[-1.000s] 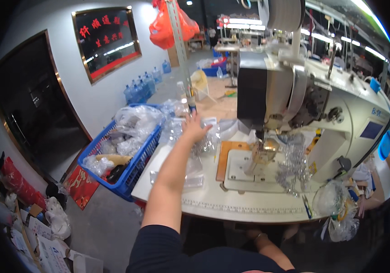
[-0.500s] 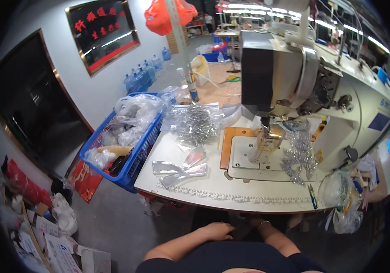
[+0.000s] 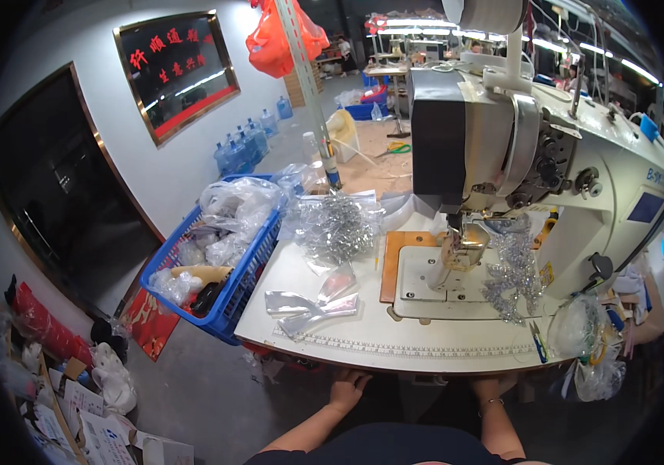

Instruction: The person sews a silver sequined strip onto a clear plastic backing using a sewing machine. They align the strip, feed it through the machine, and trim the excess thread with scissors.

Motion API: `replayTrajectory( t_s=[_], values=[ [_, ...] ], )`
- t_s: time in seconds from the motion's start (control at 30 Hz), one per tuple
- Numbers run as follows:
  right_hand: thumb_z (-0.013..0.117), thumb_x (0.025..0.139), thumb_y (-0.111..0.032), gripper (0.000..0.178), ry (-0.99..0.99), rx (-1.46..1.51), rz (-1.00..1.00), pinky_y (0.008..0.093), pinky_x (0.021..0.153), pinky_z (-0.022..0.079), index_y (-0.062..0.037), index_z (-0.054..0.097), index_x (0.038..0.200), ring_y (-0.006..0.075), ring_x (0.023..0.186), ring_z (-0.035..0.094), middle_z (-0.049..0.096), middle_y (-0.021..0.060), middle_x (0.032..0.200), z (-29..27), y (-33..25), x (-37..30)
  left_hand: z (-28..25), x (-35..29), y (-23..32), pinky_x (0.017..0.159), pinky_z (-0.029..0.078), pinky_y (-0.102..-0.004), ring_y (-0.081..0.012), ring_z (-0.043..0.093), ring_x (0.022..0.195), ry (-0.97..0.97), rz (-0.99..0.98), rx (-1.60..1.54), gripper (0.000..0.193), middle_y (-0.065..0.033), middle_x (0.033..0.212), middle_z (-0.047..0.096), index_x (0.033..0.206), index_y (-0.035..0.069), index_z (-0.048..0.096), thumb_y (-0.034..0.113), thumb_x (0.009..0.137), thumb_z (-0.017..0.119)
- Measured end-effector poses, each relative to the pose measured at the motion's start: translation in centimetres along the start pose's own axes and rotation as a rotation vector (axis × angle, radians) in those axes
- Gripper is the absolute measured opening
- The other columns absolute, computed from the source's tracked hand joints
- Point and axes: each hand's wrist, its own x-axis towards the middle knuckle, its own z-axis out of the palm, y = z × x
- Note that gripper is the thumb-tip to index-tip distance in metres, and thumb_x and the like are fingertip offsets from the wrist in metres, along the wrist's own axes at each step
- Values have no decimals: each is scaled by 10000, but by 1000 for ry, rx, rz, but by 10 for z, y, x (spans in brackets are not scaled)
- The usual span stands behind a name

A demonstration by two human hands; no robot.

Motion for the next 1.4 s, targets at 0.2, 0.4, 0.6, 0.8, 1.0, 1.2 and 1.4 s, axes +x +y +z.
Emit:
replayTrajectory(
  t_s=[0.2, 0.4, 0.6, 0.8, 1.0, 1.2, 1.4],
  values=[
    [530, 840, -214, 350, 15, 117, 44, 470, 970, 377, -47, 596, 1140, 357, 1133, 514, 577, 183, 1183, 27, -8, 3, -48, -19, 27, 711, 499, -397, -310, 615, 802, -348, 95, 10, 163, -102, 833, 636, 832, 79, 630, 242, 826, 645],
    [642, 792, -260, 293, -558, 146, 114, 441, 759, 493, -48, 644, 994, 382, 878, 610, 636, 210, 945, -61, -78, -12, -123, 45, 70, 786, 499, -350, -248, 632, 907, -733, 347, -315, 241, -105, 961, 659, 1024, 68, 649, 181, 812, 670],
    [698, 739, -199, 175, -273, 258, 75, 432, 707, 504, -56, 651, 827, 368, 792, 621, 643, 180, 843, -78, -94, -8, -144, 190, 51, 802, 487, -379, -299, 622, 890, 5, 112, 165, 287, -163, 935, 651, 990, 32, 654, 243, 796, 672],
    [726, 759, -143, 148, -302, 790, -262, 295, 623, 501, -52, 667, 859, 222, 682, 639, 651, 98, 767, -157, -144, 43, -135, 205, 33, 794, 479, -419, -360, 593, 884, -114, -18, 354, 354, -191, 918, 604, 913, -12, 635, 313, 778, 677],
    [715, 748, -107, 96, 61, 558, -157, 309, 519, 469, -73, 637, 793, 214, 567, 582, 591, 68, 689, -162, -145, 88, -117, 185, 25, 727, 476, -427, -371, 581, 785, 201, 178, 266, 234, -209, 883, 598, 890, -18, 632, 208, 845, 598],
    [708, 738, -145, 111, 98, 428, -207, 336, 578, 475, -81, 634, 791, 230, 656, 589, 595, 49, 734, -153, -152, 95, -117, 191, 24, 736, 459, -440, -355, 579, 776, 215, 46, 131, 244, -188, 797, 605, 772, -30, 642, 181, 859, 554],
    [675, 779, -209, 154, -102, 511, -341, 384, 636, 478, -68, 645, 835, 296, 678, 583, 599, 102, 757, -134, -187, 140, -122, 187, 19, 741, 459, -431, -321, 591, 790, 188, 105, 219, 196, -152, 798, 627, 777, 3, 670, 178, 827, 596]
  ],
)
